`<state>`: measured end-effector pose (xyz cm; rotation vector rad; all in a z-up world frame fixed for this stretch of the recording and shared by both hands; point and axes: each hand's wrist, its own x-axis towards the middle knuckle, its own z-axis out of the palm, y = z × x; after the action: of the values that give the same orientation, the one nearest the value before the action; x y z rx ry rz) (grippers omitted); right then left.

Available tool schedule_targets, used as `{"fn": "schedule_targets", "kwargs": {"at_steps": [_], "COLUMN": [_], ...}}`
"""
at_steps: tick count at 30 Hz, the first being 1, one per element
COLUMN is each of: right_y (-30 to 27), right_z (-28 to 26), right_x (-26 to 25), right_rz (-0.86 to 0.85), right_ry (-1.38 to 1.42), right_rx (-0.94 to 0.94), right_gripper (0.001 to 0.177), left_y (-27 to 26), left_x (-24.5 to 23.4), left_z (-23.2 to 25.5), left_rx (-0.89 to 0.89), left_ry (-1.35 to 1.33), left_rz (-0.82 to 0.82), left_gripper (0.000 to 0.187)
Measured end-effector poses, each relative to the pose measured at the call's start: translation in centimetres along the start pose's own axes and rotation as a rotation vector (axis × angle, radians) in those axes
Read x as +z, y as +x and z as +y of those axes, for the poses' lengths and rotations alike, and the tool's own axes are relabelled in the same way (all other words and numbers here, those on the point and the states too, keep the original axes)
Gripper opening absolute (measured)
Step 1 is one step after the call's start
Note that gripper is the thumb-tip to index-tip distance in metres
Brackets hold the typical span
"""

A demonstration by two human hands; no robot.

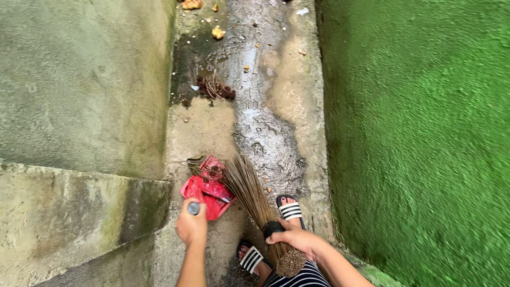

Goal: The person sweeps debris and trash along an outdoor pathway into a dustpan using a broom.

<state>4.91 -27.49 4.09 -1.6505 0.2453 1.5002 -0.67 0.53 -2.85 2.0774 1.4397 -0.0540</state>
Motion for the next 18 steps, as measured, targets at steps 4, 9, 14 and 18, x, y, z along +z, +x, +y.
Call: {"fn": "schedule_targets", "kwargs": {"at_steps": [4,9,14,18], "right_y": [-3.5,-6.2,-6.5,-5.3], "right_z": [0.1,1.2,3.1,4.4], "right_x": [-0.6,-1.3,-1.8,-1.9], "right_rz": [0.003,0.176,0.185,0.212], "right_ry": [0.098,0.215,0.688,0.949], "right_rx": [0.066,0.171,0.150,0.107], "right_gripper": [0.087,0.084,0.070,0.051], "left_y": [0.2,-0.1,0.2,-0.4], "left_x": [-1.2,-2.7,-3.1,-2.4], "left_z": [-1.5,-2.6,-2.6,-2.3], "left_rx": [0.077,0.084,0.143,0.160], "left_ry": [0.001,-0.071,-0.037,-0.038], "left_rz": [0.067,0.031,0.015,-0.042], "left_gripper": [0.020,0.021,0.023,0.022]}}
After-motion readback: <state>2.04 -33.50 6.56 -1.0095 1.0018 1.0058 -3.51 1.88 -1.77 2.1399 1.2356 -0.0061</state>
